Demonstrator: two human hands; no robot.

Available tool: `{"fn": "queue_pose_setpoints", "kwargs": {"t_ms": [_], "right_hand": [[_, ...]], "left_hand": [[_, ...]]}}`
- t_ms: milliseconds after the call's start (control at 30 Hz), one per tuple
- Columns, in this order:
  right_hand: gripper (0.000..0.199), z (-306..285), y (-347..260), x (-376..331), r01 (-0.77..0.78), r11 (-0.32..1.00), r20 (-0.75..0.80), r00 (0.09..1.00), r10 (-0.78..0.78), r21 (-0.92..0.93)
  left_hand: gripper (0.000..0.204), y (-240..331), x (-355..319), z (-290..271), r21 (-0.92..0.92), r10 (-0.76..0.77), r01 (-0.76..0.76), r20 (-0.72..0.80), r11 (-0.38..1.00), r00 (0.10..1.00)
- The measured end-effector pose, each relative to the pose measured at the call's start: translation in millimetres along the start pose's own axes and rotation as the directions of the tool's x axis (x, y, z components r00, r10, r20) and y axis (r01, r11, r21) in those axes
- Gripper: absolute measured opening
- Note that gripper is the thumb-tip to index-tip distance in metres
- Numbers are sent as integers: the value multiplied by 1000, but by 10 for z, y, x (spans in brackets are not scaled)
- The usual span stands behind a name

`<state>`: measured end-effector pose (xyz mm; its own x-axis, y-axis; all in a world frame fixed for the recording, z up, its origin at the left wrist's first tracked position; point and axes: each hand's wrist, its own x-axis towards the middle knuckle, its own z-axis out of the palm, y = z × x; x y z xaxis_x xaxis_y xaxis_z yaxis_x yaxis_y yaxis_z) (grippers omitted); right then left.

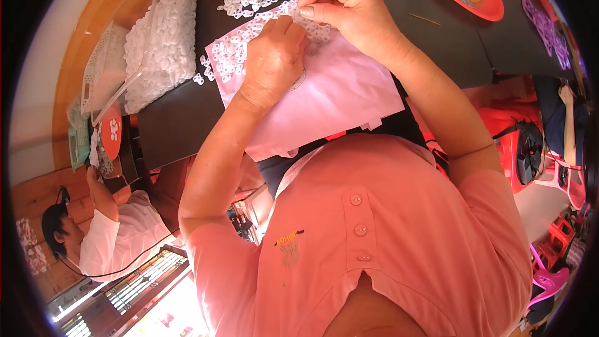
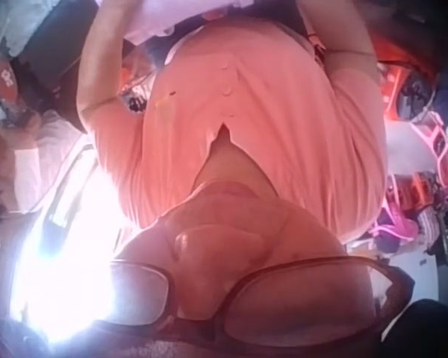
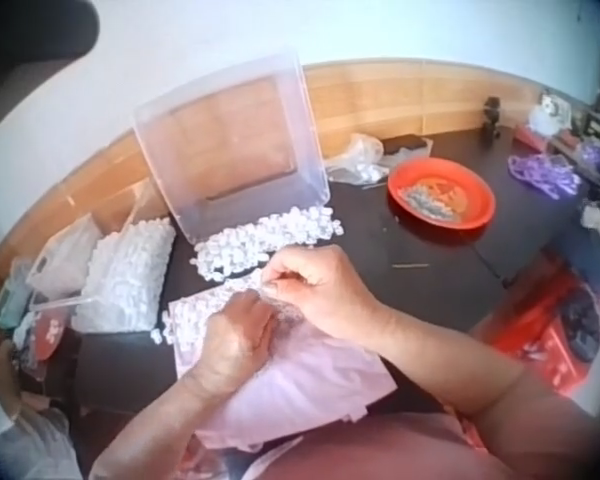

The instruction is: Assembling small white plastic clips or rings onto a lace strip at a workstation.

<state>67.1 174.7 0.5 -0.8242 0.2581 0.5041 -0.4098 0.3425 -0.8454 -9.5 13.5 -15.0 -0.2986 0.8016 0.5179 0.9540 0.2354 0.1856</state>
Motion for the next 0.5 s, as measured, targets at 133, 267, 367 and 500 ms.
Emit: {"fn": "queue_pose_setpoints", "kwargs": {"t_ms": [133, 267, 367, 500], "right_hand": [[8, -50, -65, -1, -138, 990, 66, 988, 140, -28], [9, -38, -54, -11, -147, 989, 60, 987, 148, -9], [8, 25, -90, -10, -164, 981, 15, 987, 163, 103], [10, 17, -143, 16, -333, 904, 45, 942, 334, 269]], "left_hand": [[7, 10, 4, -40, -542, -398, 355, 41, 762, 917], [11, 82, 124, -248, -845, -593, 514, 340, 148, 730], [10, 106, 120, -257, -882, -597, 472, 385, -13, 704], [7, 184, 100, -178, -895, -639, 425, 248, 137, 728]]}}
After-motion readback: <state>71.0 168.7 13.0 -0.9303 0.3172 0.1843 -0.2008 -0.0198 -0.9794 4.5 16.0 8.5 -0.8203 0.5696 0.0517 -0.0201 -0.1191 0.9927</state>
